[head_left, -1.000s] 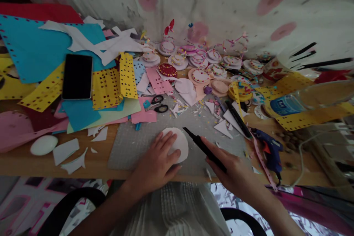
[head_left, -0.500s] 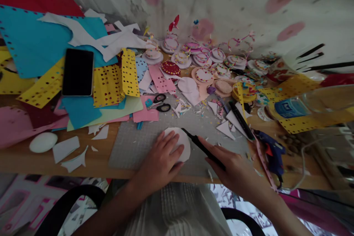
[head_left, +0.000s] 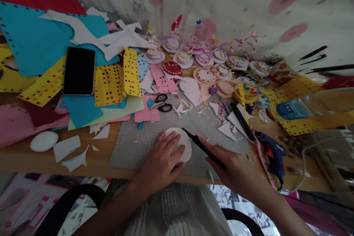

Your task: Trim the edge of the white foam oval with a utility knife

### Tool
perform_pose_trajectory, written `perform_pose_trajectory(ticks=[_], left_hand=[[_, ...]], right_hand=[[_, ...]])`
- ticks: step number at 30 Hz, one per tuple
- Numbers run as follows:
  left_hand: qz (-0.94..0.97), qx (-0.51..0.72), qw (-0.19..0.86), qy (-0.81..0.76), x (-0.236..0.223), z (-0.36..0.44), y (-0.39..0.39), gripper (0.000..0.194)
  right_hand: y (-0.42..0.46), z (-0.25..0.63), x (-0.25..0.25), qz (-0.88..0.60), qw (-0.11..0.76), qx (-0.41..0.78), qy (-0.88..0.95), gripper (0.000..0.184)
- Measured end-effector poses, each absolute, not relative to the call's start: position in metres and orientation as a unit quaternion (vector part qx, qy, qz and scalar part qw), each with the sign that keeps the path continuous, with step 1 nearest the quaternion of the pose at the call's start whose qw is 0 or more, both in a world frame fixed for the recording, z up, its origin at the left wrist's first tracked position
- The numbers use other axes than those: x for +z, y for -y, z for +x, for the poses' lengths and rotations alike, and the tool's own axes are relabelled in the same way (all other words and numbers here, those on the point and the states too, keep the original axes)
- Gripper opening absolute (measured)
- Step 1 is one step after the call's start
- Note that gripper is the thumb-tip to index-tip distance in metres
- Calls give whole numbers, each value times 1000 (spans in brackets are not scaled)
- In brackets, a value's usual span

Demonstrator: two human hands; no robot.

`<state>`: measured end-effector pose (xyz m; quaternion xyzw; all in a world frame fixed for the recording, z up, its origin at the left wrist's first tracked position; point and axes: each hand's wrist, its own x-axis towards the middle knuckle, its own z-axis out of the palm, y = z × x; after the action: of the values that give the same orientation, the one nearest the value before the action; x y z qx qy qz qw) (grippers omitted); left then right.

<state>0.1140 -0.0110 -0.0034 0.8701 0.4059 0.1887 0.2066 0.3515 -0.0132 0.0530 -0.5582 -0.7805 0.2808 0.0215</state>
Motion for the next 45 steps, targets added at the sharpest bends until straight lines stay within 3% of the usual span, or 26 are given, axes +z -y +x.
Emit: perform_pose_trajectory(ticks=[8, 17, 24, 32, 45], left_hand=[[862, 195, 207, -419, -4, 114, 12, 36], [867, 192, 202, -414, -5, 112, 12, 37], [868, 189, 196, -416, -5, 112, 12, 37], [868, 185, 197, -416, -4, 112, 10, 37], [866, 195, 176, -426, -2, 113, 11, 34]], right_hand=[[13, 350, 54, -559, 2, 252, 790, 53], [5, 355, 58, -553, 43, 243, 796, 54], [8, 359, 55, -542, -4, 273, 795, 55], [22, 359, 54, -567, 54, 311, 761, 60], [50, 357, 38, -597, 73, 357, 715, 61]])
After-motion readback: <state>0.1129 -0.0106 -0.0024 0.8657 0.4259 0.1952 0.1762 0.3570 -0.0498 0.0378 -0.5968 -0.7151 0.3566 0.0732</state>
